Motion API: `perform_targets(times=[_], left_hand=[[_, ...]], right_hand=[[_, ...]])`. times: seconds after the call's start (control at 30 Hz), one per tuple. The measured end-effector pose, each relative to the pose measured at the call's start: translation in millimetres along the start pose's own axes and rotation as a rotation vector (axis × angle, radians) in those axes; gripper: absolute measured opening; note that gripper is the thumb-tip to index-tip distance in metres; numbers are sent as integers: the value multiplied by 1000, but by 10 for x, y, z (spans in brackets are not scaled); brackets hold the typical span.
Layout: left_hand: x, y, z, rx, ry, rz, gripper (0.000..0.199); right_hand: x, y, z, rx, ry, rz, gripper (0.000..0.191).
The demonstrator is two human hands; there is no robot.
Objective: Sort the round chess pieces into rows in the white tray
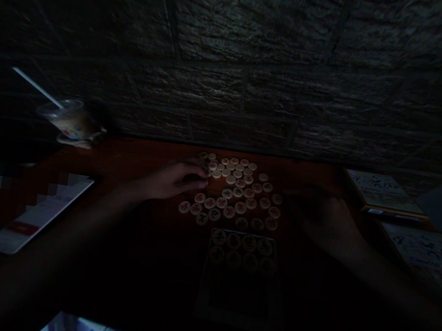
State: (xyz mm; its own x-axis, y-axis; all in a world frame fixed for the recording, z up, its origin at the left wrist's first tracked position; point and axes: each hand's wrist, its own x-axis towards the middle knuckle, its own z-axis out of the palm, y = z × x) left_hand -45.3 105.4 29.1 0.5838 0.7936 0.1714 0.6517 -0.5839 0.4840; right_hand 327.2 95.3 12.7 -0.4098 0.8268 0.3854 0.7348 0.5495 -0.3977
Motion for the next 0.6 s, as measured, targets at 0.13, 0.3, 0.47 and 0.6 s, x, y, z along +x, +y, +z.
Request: perform_targets(times=[0.13, 0.3, 0.47, 0.6], left_hand=[[7, 30, 59, 102, 27, 30, 25], [7, 41, 80, 141, 72, 35, 28], [13, -8, 67, 151, 133, -6, 28], [28, 9, 69, 155, 210, -28, 26]], right_hand=[[-4, 10, -3, 13, 6, 23, 29], [1, 23, -12, 3, 3, 23, 28], [3, 31, -14, 2, 6, 25, 28], [-2, 11, -18, 11, 8, 59, 27]])
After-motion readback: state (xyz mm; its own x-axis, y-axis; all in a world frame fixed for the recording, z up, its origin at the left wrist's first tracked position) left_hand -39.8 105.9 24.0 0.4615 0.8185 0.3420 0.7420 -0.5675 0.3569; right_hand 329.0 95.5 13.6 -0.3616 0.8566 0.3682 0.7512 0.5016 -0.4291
